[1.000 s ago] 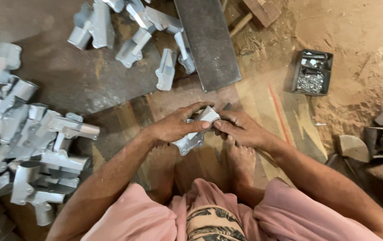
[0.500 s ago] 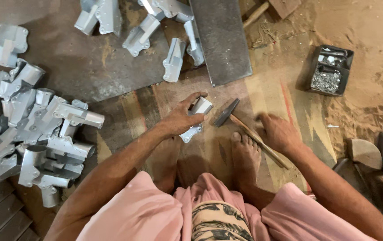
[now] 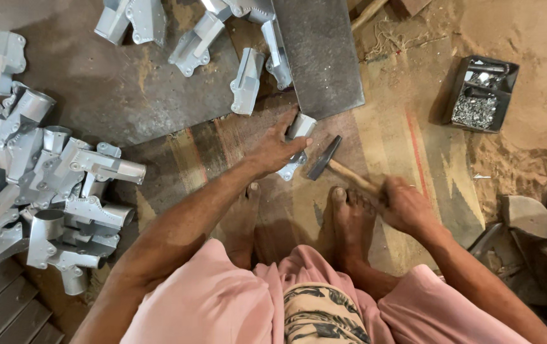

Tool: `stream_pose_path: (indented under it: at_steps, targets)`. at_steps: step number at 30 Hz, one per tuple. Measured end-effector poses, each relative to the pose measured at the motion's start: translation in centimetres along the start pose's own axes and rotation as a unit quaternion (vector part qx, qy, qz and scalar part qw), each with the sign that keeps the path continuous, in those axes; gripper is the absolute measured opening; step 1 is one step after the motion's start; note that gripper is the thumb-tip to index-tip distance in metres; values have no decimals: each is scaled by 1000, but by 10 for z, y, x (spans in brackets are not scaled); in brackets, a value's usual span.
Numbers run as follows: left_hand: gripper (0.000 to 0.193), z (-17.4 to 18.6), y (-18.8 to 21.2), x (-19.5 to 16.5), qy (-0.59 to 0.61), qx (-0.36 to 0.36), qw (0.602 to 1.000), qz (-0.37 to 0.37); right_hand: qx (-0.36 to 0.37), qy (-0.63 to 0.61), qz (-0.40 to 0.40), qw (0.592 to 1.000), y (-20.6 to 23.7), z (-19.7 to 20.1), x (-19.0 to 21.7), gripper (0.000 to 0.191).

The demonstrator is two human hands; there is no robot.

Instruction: The person sits on the ground and hammers aluminum castings one at a time on a steel plate, turning and repositioning each piece to flatten or shape it, then sets it on a growing pile of finished pieces.

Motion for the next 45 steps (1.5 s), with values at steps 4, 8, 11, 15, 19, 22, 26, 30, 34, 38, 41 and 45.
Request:
stream_pose_path:
  at_steps: [4, 8, 11, 15, 19, 22, 26, 30, 34, 38, 41, 45]
  targets:
    - [93, 2, -2, 2, 0, 14, 1000, 19, -20, -10, -45, 999, 18, 18, 4, 31]
    - [95, 5, -6, 5, 22, 39, 999, -1, -5, -53, -41, 998, 32, 30, 9, 39]
    - [94, 7, -8, 4, 5, 32, 999, -20, -60, -119, 35, 990, 39, 36, 22, 36]
    - [96, 9, -8, -2, 37, 40, 998, -16, -127, -96, 76, 984, 35, 46, 45, 31]
    - [96, 12, -5, -8, 30, 38, 999, -15, -82, -49, 45, 994, 22, 52, 63, 30]
    - [98, 13, -5, -12, 26, 39, 999, 13, -93, 1, 80, 992, 22, 54, 70, 33]
    - [95, 15, -5, -14, 29, 38, 999, -25, -114, -72, 61, 989, 26, 52, 71, 32]
    - [93, 17, -4, -18, 7, 29, 998, -51, -91, -25, 85, 992, 21, 56, 75, 34]
    - [97, 18, -3, -22, 5, 54, 999, -4, -28, 1, -56, 998, 20, 62, 77, 36]
    - [94, 20, -2, -26, -22, 37, 999, -33, -125, -35, 103, 986, 25, 61, 78, 36]
    - [97, 21, 0, -28, 55, 52, 997, 5, -98, 35, 86, 991, 20, 53, 67, 38]
    - [98, 23, 0, -32, -2, 46, 999, 1, 46, -232, 27, 971, 8, 46, 41, 47]
Point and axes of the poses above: each hand's wrist, its own y-axis away from the middle knuckle, its own z-axis out of the back of the hand, x = y × z, the point moved 1 cm from there along -y, towards the middle knuckle, and after that the axes turned 6 degrees about -y, right-handed, at the moved point
